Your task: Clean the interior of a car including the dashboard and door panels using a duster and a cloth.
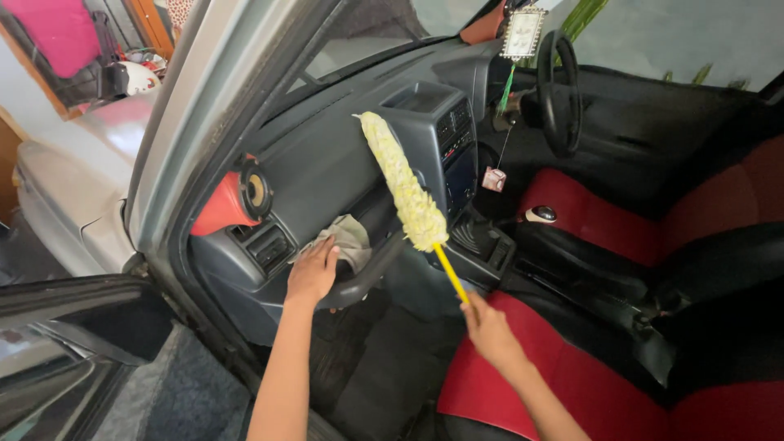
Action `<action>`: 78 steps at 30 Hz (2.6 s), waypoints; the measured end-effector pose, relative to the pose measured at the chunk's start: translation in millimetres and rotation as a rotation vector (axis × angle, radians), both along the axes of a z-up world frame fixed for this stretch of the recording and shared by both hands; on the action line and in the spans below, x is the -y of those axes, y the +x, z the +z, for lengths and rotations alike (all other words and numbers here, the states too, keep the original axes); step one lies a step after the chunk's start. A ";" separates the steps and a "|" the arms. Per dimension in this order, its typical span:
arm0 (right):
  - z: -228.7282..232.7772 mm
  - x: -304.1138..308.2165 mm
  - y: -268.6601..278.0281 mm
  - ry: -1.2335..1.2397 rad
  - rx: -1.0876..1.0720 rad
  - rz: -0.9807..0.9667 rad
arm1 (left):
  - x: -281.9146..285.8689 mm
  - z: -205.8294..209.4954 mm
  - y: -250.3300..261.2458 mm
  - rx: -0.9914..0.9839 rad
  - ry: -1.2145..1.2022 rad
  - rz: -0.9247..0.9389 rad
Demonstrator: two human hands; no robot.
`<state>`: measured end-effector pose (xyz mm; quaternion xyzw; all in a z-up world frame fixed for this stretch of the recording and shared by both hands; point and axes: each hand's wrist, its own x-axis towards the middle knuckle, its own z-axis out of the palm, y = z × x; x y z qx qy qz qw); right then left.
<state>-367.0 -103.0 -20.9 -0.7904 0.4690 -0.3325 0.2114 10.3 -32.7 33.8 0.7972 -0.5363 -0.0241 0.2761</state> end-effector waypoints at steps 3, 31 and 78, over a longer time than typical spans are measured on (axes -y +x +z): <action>-5.5 -27.4 5.4 0.028 0.050 0.078 | 7.6 -27.3 13.4 0.102 -0.124 -0.063; 22.1 -48.0 -7.4 0.148 -0.052 0.257 | -69.6 -24.0 -17.2 0.155 -0.113 0.120; 3.8 -96.4 -9.1 0.212 0.052 -0.024 | -198.8 11.8 19.4 -1.541 -0.235 0.232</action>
